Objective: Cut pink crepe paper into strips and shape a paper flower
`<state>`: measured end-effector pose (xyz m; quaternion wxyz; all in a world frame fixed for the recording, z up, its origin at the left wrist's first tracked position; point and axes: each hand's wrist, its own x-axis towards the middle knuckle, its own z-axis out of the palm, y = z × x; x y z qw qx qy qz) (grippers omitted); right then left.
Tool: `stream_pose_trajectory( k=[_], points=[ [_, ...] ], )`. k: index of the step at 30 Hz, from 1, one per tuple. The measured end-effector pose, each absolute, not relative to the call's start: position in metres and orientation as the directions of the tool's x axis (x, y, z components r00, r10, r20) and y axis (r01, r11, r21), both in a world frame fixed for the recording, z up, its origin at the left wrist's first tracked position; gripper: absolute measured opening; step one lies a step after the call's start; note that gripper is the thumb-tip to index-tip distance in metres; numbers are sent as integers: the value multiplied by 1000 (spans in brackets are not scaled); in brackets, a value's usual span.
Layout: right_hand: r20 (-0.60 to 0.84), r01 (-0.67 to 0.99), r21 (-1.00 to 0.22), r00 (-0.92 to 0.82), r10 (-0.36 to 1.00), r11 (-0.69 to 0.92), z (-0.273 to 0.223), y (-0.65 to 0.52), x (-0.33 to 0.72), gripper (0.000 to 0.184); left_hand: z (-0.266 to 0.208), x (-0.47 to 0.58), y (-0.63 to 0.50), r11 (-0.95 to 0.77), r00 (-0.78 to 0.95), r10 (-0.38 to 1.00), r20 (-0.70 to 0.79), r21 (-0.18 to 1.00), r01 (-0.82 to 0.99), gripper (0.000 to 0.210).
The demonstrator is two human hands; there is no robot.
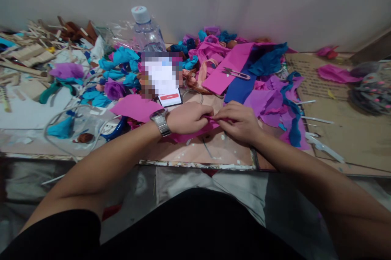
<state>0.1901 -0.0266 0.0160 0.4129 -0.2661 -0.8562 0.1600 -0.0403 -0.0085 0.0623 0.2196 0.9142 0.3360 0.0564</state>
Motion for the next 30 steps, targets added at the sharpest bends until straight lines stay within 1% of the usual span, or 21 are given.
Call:
stream_pose_trajectory(
  k=[4, 6, 11, 17, 20, 22, 30],
  points=[
    [621, 342, -492, -507, 598, 801, 16, -27, 191, 16, 62, -41, -8, -640, 789, 613, -45, 556, 529, 29],
    [614, 370, -491, -496, 615, 789, 16, -27, 191, 13, 61, -41, -7, -624, 788, 615, -33, 591, 512, 29],
    [606, 392, -473, -505, 614, 789, 18, -28, 191, 9, 59, -41, -6, -603, 766, 643, 8, 623, 499, 27],
    [613, 397, -490, -476, 631, 776, 17, -28, 191, 10, 61, -41, -7, -589, 779, 627, -24, 639, 494, 27],
    [612, 389, -496, -477, 631, 776, 16, -28, 191, 12, 62, -41, -9, -589, 771, 636, -36, 622, 515, 22],
    [611, 385, -498, -480, 629, 777, 16, -28, 191, 13, 63, -40, -10, -602, 763, 646, -35, 590, 537, 22],
    [644, 347, -468, -495, 583, 812, 16, -27, 190, 14, 66, -36, -15, -645, 713, 700, -45, 391, 657, 32]
  ],
)
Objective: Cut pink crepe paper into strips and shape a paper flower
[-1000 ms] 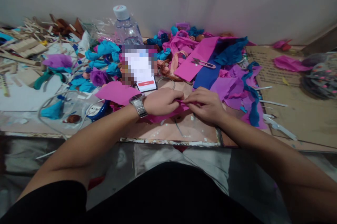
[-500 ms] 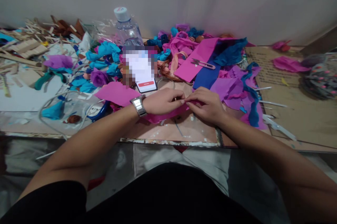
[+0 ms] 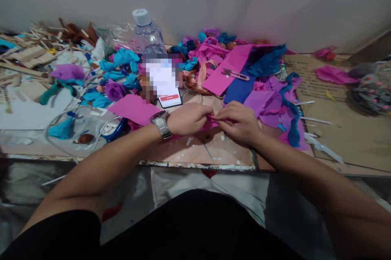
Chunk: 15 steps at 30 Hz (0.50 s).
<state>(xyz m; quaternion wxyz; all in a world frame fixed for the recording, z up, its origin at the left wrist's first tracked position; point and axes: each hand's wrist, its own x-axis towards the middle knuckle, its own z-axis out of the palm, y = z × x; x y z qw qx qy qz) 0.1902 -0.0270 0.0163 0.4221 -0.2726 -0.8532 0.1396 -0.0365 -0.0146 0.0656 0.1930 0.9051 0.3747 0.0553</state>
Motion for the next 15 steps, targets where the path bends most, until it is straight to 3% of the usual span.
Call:
stream_pose_trajectory(
  k=[5, 15],
  points=[
    [623, 387, -498, -463, 631, 776, 13, -25, 193, 12, 66, -36, -15, -668, 694, 719, -39, 235, 706, 31],
    [534, 430, -597, -418, 735, 677, 13, -27, 192, 11, 59, -38, -10, -730, 733, 678, -50, 71, 680, 36]
  ],
)
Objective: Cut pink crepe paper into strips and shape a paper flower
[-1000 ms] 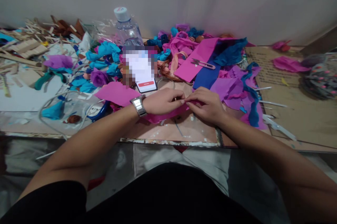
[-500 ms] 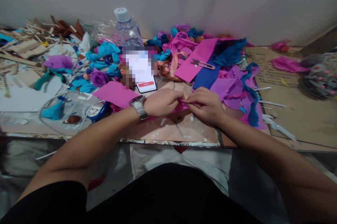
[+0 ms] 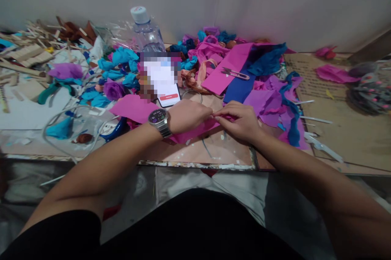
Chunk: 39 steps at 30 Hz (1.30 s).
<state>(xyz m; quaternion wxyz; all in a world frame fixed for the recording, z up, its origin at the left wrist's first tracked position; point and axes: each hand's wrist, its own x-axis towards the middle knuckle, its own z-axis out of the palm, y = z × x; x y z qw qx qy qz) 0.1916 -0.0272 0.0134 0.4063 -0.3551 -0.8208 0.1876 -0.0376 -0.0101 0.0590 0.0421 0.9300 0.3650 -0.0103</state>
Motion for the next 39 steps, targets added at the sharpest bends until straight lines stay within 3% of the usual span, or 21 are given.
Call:
stream_pose_trajectory(
  k=[8, 27, 32, 36, 39],
  points=[
    [377, 443, -777, -242, 894, 447, 17, -26, 192, 10, 63, -44, -2, -710, 709, 704, -41, 4, 704, 38],
    [346, 346, -879, -7, 938, 327, 15, -15, 195, 5, 62, -62, 17, -589, 588, 808, -34, -54, 806, 30],
    [390, 412, -829, -58, 919, 378, 16, -20, 194, 6, 66, -61, 15, -623, 623, 782, 20, 48, 781, 34],
    [435, 449, -759, -188, 881, 471, 16, -27, 191, 7, 69, -56, 6, -737, 743, 667, 60, 198, 646, 35],
    [480, 433, -699, -307, 822, 570, 17, -30, 189, 8, 64, -50, 0, -752, 764, 642, 57, 241, 614, 34]
  ],
)
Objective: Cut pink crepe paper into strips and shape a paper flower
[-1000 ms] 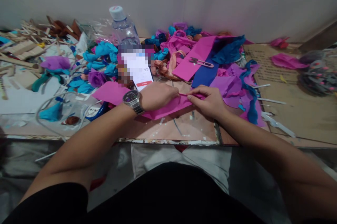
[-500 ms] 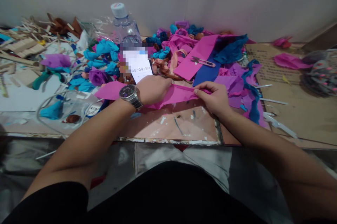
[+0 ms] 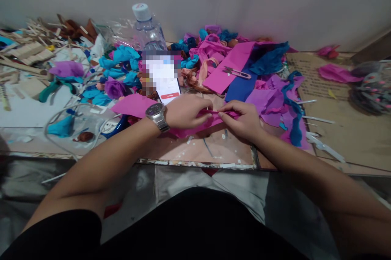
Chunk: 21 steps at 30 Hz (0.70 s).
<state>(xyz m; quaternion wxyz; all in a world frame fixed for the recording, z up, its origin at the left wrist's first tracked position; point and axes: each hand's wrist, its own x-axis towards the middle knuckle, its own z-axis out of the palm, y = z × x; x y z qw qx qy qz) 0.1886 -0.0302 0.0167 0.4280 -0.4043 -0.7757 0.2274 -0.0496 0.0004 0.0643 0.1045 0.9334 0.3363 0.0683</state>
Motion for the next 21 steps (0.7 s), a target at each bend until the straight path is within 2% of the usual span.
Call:
stream_pose_trajectory(
  k=[7, 16, 21],
  points=[
    [590, 382, -563, -435, 680, 733, 14, -28, 190, 16, 57, -44, -2, -773, 813, 580, 61, 355, 525, 23],
    [634, 325, -528, -463, 619, 784, 15, -27, 190, 18, 65, -46, -3, -685, 818, 575, -3, 545, 483, 19],
    [637, 337, -518, -461, 617, 786, 16, -27, 189, 16, 65, -45, -3, -645, 807, 590, -5, 599, 475, 34]
  ],
)
